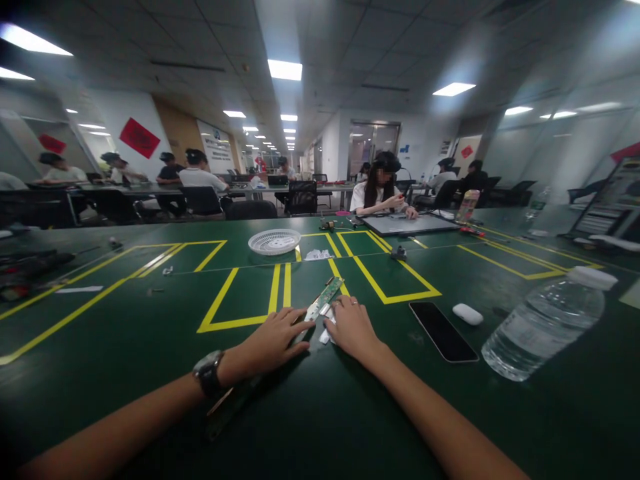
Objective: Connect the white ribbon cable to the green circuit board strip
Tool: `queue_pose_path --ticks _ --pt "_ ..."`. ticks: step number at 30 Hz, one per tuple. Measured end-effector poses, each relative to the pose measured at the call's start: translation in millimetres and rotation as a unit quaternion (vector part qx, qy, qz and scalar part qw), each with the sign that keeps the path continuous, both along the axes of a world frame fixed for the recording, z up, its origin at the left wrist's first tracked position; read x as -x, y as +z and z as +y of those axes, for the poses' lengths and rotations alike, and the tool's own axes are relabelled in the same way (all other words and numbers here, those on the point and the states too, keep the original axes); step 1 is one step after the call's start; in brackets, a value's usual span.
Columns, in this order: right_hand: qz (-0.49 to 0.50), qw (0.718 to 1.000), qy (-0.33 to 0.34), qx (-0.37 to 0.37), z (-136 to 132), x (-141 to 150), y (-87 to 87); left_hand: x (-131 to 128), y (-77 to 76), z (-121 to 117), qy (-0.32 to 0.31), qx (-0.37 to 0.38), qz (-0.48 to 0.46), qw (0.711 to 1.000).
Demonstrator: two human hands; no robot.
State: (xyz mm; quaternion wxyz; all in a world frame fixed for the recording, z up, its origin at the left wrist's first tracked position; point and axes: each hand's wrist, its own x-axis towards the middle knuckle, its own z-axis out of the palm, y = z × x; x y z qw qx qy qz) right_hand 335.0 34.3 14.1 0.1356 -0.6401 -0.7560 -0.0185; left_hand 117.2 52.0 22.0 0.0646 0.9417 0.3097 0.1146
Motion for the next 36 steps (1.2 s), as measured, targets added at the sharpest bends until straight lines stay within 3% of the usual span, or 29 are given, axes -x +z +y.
queue_pose_path --ticks 4,6,9,12,15,18,21,31,33,36 --pt "0.056 0.998 0.012 0.018 -2.7 4.1 3.7 7.9 5.2 -10.6 0.0 0.086 -0.084 0.993" --pt "0.121 0.991 0.021 0.042 -4.6 6.9 7.8 11.8 3.4 -9.8 0.034 0.166 -0.172 0.97" --pt "0.251 0.961 0.038 0.106 -10.1 15.6 18.2 16.9 -4.3 -4.8 0.11 0.317 -0.308 0.89" --pt "0.355 0.918 0.046 0.168 -18.7 29.3 28.5 22.4 -10.9 -4.9 0.149 0.442 -0.373 0.802" --pt "0.431 0.871 0.06 0.228 -25.9 42.3 29.4 28.3 -12.3 -14.2 0.16 0.503 -0.402 0.748" --pt "0.481 0.83 0.089 0.268 -29.0 49.2 21.2 32.7 -10.3 -26.5 0.145 0.53 -0.43 0.716" --pt "0.496 0.811 0.114 0.288 -29.3 49.9 12.7 34.6 -8.8 -33.9 0.128 0.536 -0.44 0.71" --pt "0.484 0.815 0.111 0.3 -29.8 47.6 14.9 36.6 -15.9 -32.6 0.131 0.519 -0.448 0.717" --pt "0.472 0.827 0.1 0.289 -29.2 46.9 16.3 35.8 -19.4 -30.9 0.123 0.502 -0.462 0.721" --pt "0.4 0.891 0.067 0.202 -22.2 35.4 18.5 34.3 -24.5 -26.8 0.146 0.427 -0.488 0.747"
